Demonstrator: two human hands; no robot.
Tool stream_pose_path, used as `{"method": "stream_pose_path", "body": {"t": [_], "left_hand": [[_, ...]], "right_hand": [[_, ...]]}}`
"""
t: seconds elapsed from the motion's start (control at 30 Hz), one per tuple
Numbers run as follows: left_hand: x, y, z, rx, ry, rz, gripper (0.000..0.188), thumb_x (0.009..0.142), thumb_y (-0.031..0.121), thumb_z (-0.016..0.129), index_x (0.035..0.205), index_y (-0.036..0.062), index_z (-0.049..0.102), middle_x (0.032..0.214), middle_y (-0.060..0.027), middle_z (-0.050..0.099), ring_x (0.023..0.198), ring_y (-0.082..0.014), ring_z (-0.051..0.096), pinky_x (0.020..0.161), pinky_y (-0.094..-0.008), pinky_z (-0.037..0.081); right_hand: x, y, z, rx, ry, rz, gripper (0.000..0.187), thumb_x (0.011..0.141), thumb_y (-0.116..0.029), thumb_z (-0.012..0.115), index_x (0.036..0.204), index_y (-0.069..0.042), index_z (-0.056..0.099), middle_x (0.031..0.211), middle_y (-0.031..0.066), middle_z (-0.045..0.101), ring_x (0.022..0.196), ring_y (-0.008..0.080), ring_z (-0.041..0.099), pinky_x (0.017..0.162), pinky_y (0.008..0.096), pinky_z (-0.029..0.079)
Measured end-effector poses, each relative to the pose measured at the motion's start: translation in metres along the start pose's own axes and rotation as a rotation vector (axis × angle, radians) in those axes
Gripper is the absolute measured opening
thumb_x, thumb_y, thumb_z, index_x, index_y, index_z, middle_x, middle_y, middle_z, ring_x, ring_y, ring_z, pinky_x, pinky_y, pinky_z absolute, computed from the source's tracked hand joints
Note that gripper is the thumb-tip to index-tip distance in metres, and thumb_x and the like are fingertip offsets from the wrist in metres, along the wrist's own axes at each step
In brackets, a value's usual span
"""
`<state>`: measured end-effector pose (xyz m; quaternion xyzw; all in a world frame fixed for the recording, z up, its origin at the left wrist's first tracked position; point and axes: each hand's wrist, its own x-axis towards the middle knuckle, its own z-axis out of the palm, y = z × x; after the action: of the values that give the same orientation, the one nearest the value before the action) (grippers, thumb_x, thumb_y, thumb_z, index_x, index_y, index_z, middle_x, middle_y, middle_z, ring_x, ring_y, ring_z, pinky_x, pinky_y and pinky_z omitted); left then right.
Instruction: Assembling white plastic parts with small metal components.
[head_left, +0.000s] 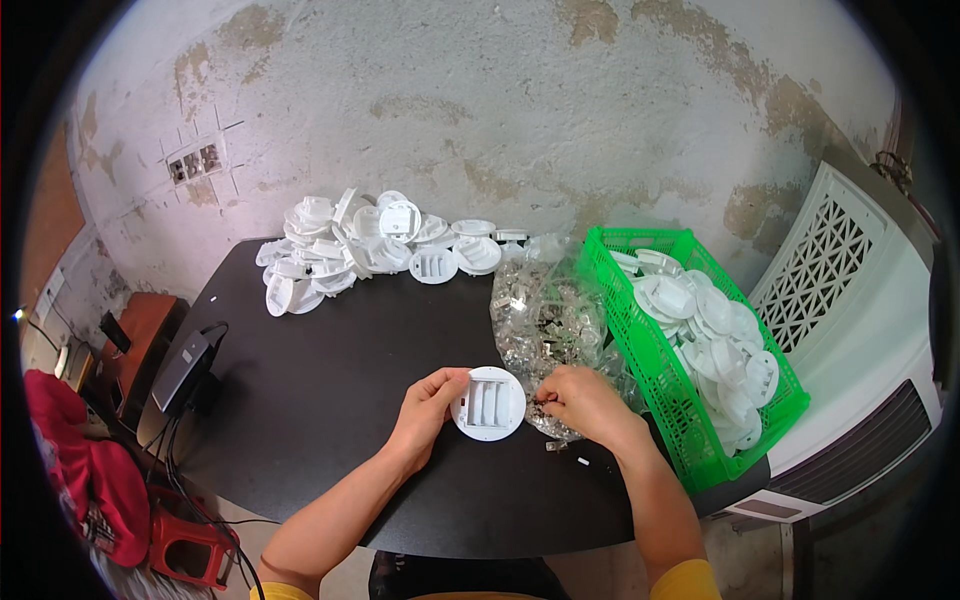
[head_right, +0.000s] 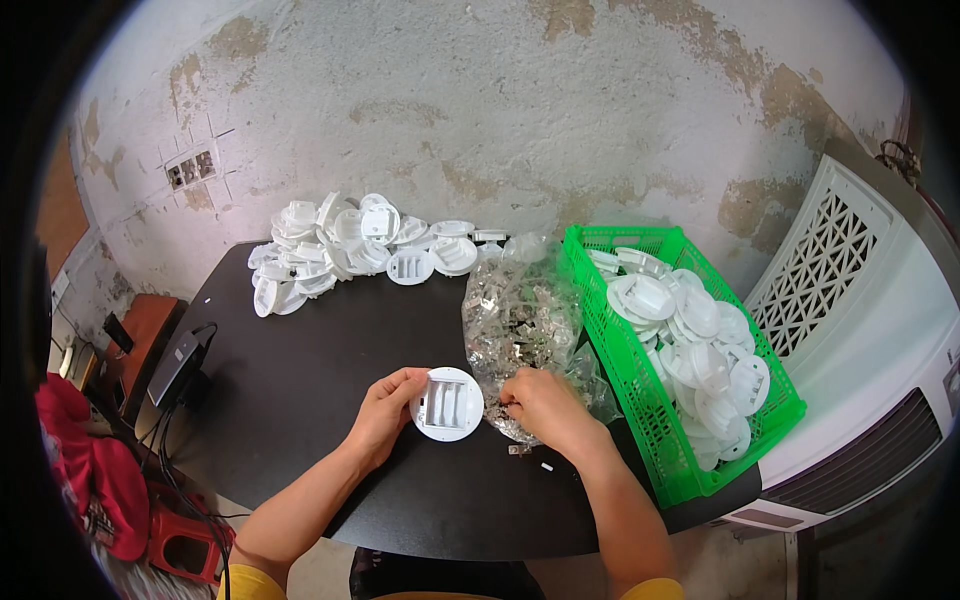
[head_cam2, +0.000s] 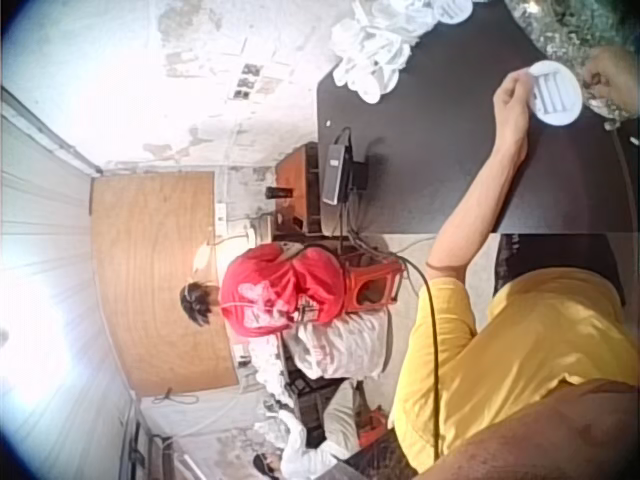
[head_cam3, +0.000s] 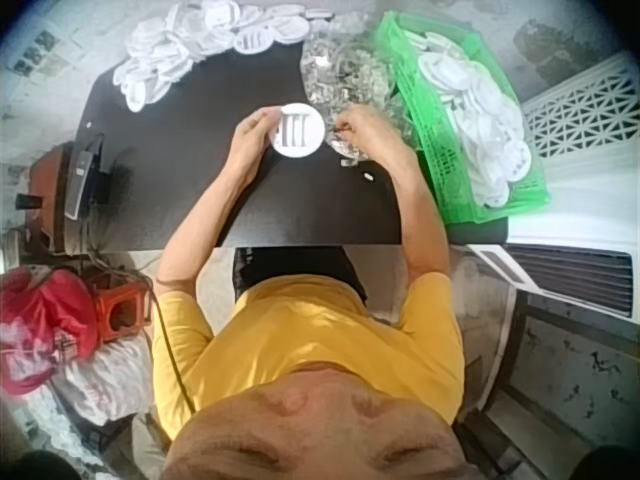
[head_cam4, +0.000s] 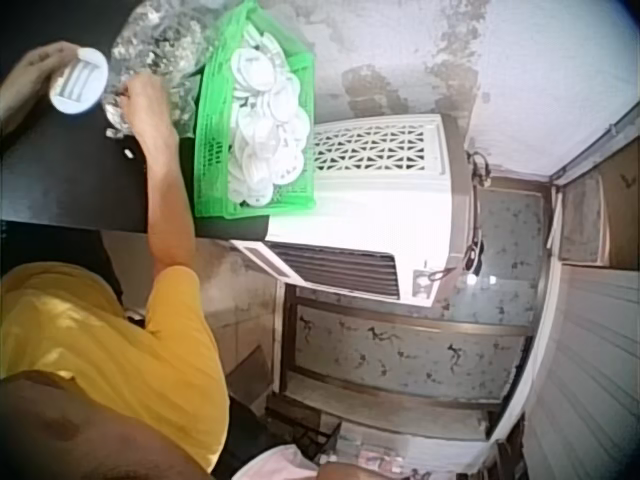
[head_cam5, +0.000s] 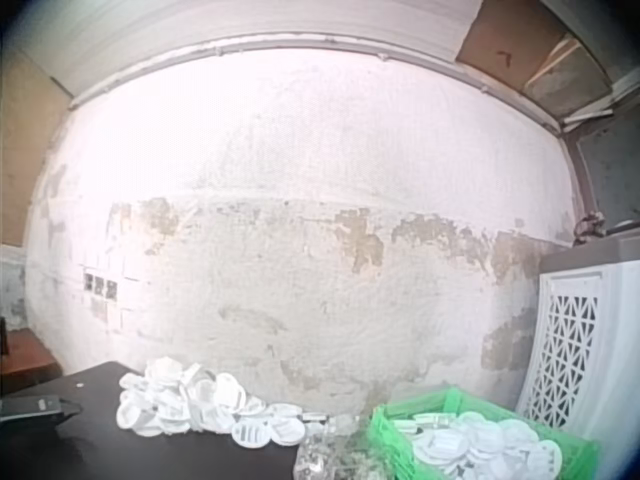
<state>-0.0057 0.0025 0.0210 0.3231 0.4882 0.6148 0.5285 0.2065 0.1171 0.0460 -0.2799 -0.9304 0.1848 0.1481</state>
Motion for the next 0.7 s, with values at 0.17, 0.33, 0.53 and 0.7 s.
{"method": "stream_pose_path", "body": {"t": [0.17,0.33,0.53,0.7], "left_hand": [[0.0002,-0.0017,0.0009,0.023,-0.009,0.011,0.023,0.098,0.022,0.052,0.106,0.0044,0.064,0.088,0.0032,0.062,0.080,-0.0046,0.054,0.074,-0.0228,0.044],[0.0020,-0.0050,-0.0028,0.069,-0.028,0.011,0.024,0.098,0.024,0.052,0.107,0.0044,0.063,0.094,0.0005,0.064,0.084,-0.0066,0.058,0.079,-0.0234,0.046],[0.0017,-0.0051,-0.0006,0.059,-0.007,0.018,0.022,0.097,0.019,0.052,0.107,0.0041,0.064,0.089,0.0029,0.062,0.080,-0.0053,0.053,0.074,-0.0223,0.043],[0.0033,-0.0065,-0.0028,0.081,-0.038,0.012,0.024,0.098,0.024,0.053,0.106,0.0044,0.063,0.092,0.0010,0.063,0.083,-0.0061,0.057,0.077,-0.0230,0.046]], "right_hand": [[-0.0019,-0.0046,0.0028,-0.137,-0.004,-0.017,0.006,0.078,-0.006,0.063,0.083,-0.003,0.064,0.087,0.0130,0.061,0.085,0.0338,0.061,0.075,0.0430,0.049],[-0.0017,-0.0079,0.0055,-0.134,0.032,-0.021,0.012,0.077,-0.004,0.061,0.089,-0.003,0.062,0.089,0.0128,0.059,0.088,0.0345,0.060,0.077,0.0441,0.049],[-0.0034,-0.0075,0.0036,-0.114,0.047,-0.022,0.012,0.076,-0.002,0.060,0.088,-0.002,0.061,0.090,0.0131,0.059,0.090,0.0342,0.060,0.078,0.0440,0.049],[-0.0023,-0.0079,0.0018,-0.114,0.064,0.017,0.009,0.075,-0.002,0.059,0.084,-0.001,0.061,0.087,0.0128,0.059,0.087,0.0339,0.060,0.075,0.0428,0.048]]}}
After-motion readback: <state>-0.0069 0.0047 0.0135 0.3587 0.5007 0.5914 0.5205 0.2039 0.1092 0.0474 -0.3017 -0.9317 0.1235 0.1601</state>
